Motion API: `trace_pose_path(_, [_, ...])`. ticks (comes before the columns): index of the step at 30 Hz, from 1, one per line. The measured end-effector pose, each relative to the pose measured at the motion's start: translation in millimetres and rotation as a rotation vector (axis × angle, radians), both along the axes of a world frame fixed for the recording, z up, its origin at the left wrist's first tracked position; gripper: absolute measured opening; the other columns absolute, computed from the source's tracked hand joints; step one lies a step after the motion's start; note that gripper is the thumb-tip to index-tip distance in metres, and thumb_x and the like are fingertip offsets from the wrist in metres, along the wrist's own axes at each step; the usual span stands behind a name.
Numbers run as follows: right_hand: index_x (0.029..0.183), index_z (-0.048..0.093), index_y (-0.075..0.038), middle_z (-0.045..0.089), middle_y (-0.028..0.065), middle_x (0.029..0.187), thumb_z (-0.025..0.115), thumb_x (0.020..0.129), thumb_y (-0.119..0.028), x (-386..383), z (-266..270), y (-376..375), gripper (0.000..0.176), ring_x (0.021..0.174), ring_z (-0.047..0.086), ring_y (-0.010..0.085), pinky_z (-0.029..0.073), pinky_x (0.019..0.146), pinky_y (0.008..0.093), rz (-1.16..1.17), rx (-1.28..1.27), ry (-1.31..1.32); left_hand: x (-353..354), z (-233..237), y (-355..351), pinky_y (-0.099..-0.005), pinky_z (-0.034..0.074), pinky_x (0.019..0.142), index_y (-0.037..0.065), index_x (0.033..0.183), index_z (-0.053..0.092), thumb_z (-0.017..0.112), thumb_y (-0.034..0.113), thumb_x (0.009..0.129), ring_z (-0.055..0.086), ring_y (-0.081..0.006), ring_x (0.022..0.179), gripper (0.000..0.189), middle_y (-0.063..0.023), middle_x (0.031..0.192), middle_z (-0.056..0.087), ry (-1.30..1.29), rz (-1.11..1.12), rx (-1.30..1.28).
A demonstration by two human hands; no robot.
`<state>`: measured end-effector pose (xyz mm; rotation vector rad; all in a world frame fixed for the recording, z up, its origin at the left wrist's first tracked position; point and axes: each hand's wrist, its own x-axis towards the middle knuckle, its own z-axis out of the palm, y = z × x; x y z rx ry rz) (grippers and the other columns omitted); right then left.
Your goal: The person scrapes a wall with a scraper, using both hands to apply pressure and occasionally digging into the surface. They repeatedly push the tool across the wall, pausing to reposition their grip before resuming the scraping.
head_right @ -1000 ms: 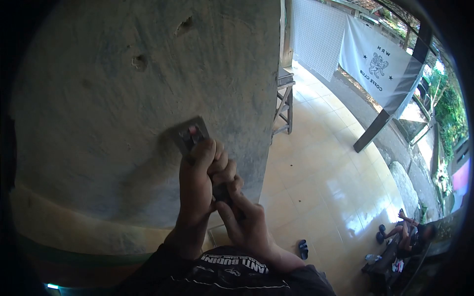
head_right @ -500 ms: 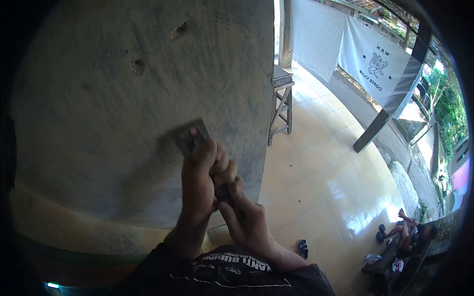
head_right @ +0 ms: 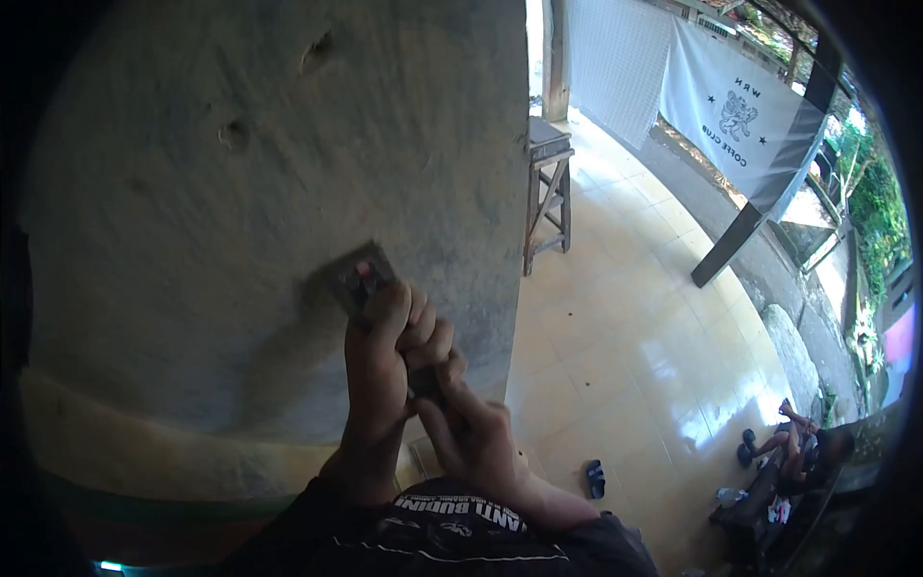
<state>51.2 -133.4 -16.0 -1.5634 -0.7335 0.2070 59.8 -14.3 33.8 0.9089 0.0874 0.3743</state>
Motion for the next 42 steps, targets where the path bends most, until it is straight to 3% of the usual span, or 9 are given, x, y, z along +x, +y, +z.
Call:
trace_pose_path(17, [0.129,0.035,0.016,0.063,0.0188,0.095,0.049,0.088,0.004,-15,-9,4,0.046,0.089,0.060,0.0159,0.047,0.077,0.0270,-0.002,0.086,-0.024,-8,3,1,-0.0263,0.037,0.040,0.012,0.073,0.040,0.045,0.026,0.095,0.027,-0.0055,0.045,0.027,0.0055,0.057,0.026,-0.002,-0.072,-0.012])
trace_pose_path(18, [0.129,0.036,0.015,0.063,0.0148,0.087,0.050,0.088,0.002,-12,-8,4,0.045,0.080,0.059,0.0117,0.047,0.071,0.0249,-0.026,0.095,-0.060,-7,3,2,-0.0262,0.037,0.040,0.012,0.073,0.040,0.046,0.026,0.095,0.027,-0.0055,0.046,0.026,0.0056,0.057,0.026,0.008,-0.089,-0.015])
trace_pose_path(19, [0.129,0.036,0.015,0.063,0.0148,0.087,0.050,0.088,0.002,-8,0,5,0.045,0.080,0.059,0.0117,0.047,0.071,0.0249,-0.032,0.095,-0.055,-4,8,0,-0.0262,0.037,0.040,0.012,0.073,0.040,0.046,0.026,0.095,0.027,-0.0055,0.046,0.026,0.0056,0.057,0.026,0.014,-0.095,-0.015])
trace_pose_path(21, [0.123,0.045,0.012,0.064,0.0150,0.072,0.059,0.086,-0.004,-2,14,6,0.043,0.067,0.060,0.0081,0.047,0.058,0.0230,-0.086,0.101,-0.003,3,23,-1,-0.0265,0.037,0.041,0.012,0.074,0.040,0.046,0.027,0.095,0.027,-0.0057,0.046,0.026,0.0056,0.057,0.026,-0.047,-0.072,0.036])
trace_pose_path(26, [0.125,0.043,0.012,0.065,0.0162,0.084,0.057,0.088,-0.005,-13,-2,-2,0.043,0.081,0.057,0.0081,0.047,0.069,0.0233,0.012,0.160,0.084,-8,5,-2,-0.0274,0.039,0.041,0.012,0.074,0.041,0.046,0.026,0.095,0.029,-0.0061,0.046,0.026,0.0055,0.057,0.026,0.021,-0.047,-0.036])
trace_pose_path(31, [0.126,0.043,0.011,0.065,0.0171,0.081,0.057,0.088,-0.005,-5,14,6,0.044,0.081,0.058,0.0079,0.046,0.068,0.0231,-0.035,0.214,0.055,2,17,0,-0.0274,0.038,0.041,0.012,0.073,0.041,0.046,0.026,0.095,0.029,-0.0062,0.046,0.026,0.0054,0.056,0.026,-0.029,-0.063,-0.007])
trace_pose_path(33, [0.126,0.043,0.011,0.066,0.0183,0.084,0.058,0.088,-0.004,-2,18,5,0.044,0.085,0.059,0.0091,0.047,0.071,0.0230,-0.014,0.114,0.136,4,28,-1,-0.0271,0.037,0.041,0.013,0.073,0.041,0.047,0.026,0.095,0.028,-0.0061,0.046,0.027,0.0052,0.057,0.026,-0.033,-0.036,0.059])
trace_pose_path(38, [0.124,0.045,0.009,0.064,0.0148,0.078,0.058,0.088,-0.004,-12,-6,9,0.041,0.073,0.058,0.0067,0.045,0.060,0.0222,-0.040,0.221,-0.001,-7,2,2,-0.0264,0.035,0.041,0.013,0.072,0.040,0.047,0.028,0.095,0.026,-0.0060,0.045,0.028,0.0059,0.056,0.025,0.031,-0.031,-0.006])
trace_pose_path(42, [0.124,0.044,0.010,0.065,0.0137,0.082,0.058,0.087,-0.004,0,18,4,0.042,0.080,0.059,0.0077,0.047,0.065,0.0228,0.010,0.117,0.090,3,26,2,-0.0260,0.037,0.040,0.013,0.072,0.040,0.047,0.027,0.095,0.026,-0.0064,0.045,0.029,0.0055,0.055,0.025,-0.038,-0.055,0.027])
